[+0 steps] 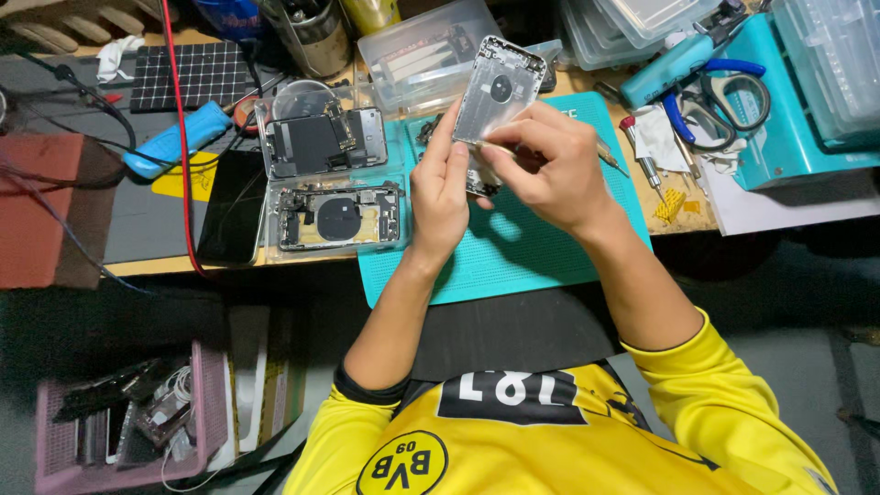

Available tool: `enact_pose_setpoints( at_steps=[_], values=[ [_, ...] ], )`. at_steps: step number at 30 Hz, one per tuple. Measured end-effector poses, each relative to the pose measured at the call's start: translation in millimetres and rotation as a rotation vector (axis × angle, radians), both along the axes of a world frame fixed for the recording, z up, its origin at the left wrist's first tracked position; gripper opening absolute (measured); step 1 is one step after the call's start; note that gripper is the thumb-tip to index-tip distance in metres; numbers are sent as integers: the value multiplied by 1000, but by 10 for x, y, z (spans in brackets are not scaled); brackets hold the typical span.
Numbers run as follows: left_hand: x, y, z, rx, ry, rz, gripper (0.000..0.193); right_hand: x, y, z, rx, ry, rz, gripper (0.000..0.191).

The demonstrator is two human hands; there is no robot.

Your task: The person holds a disassembled phone frame in one hand and uses a pry tool and tweezers to detach small internal components from the old housing and move them onto the work mat. They repeatedly reposition the frame, work along its edges, and set removed parts aside on the mat.

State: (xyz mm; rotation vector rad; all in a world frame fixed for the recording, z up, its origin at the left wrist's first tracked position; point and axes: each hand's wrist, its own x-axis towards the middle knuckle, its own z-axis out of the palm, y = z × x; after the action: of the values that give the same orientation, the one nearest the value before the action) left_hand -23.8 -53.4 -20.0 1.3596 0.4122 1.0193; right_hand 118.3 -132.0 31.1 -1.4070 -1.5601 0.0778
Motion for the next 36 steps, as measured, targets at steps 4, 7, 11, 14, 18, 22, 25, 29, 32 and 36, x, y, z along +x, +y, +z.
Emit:
enact_pose_setpoints(
  at_steps=[4, 7, 11, 14, 18, 22, 25, 29, 32, 36],
  values=[
    [9, 9, 14, -28, 14, 4, 46, 12, 11, 0, 22, -19, 34, 12],
    [14, 1, 22, -28, 3, -10, 46, 17, 1, 0, 15, 23, 45, 14],
    [-3, -6, 31, -31, 5, -11, 46, 4, -1, 1, -36, 8, -16, 7],
    [-9, 0, 45, -26, 6, -2, 46, 7, 5, 14, 35, -21, 34, 10],
    [-22, -21, 61, -11, 5, -1, 47, 2, -5, 27, 28, 36, 63, 12],
    [-16, -34, 77, -14, 9, 8, 47, -2, -11, 40, 13, 9, 43, 10],
    [-24, -35, 84, -26, 6, 0, 47, -8, -16, 47, 30, 28, 70, 12],
    [-30, -34, 86, -6, 3, 3, 47, -11, -20, 48, -25, 49, 39, 13],
    [-32, -38, 84, -26, 9, -8, 47, -6, -14, 47, 15, -4, 36, 11],
    [-27, -38, 83, -31, -17, -26, 47, -3, -37, 46, 0, 46, 36, 14]
  ],
)
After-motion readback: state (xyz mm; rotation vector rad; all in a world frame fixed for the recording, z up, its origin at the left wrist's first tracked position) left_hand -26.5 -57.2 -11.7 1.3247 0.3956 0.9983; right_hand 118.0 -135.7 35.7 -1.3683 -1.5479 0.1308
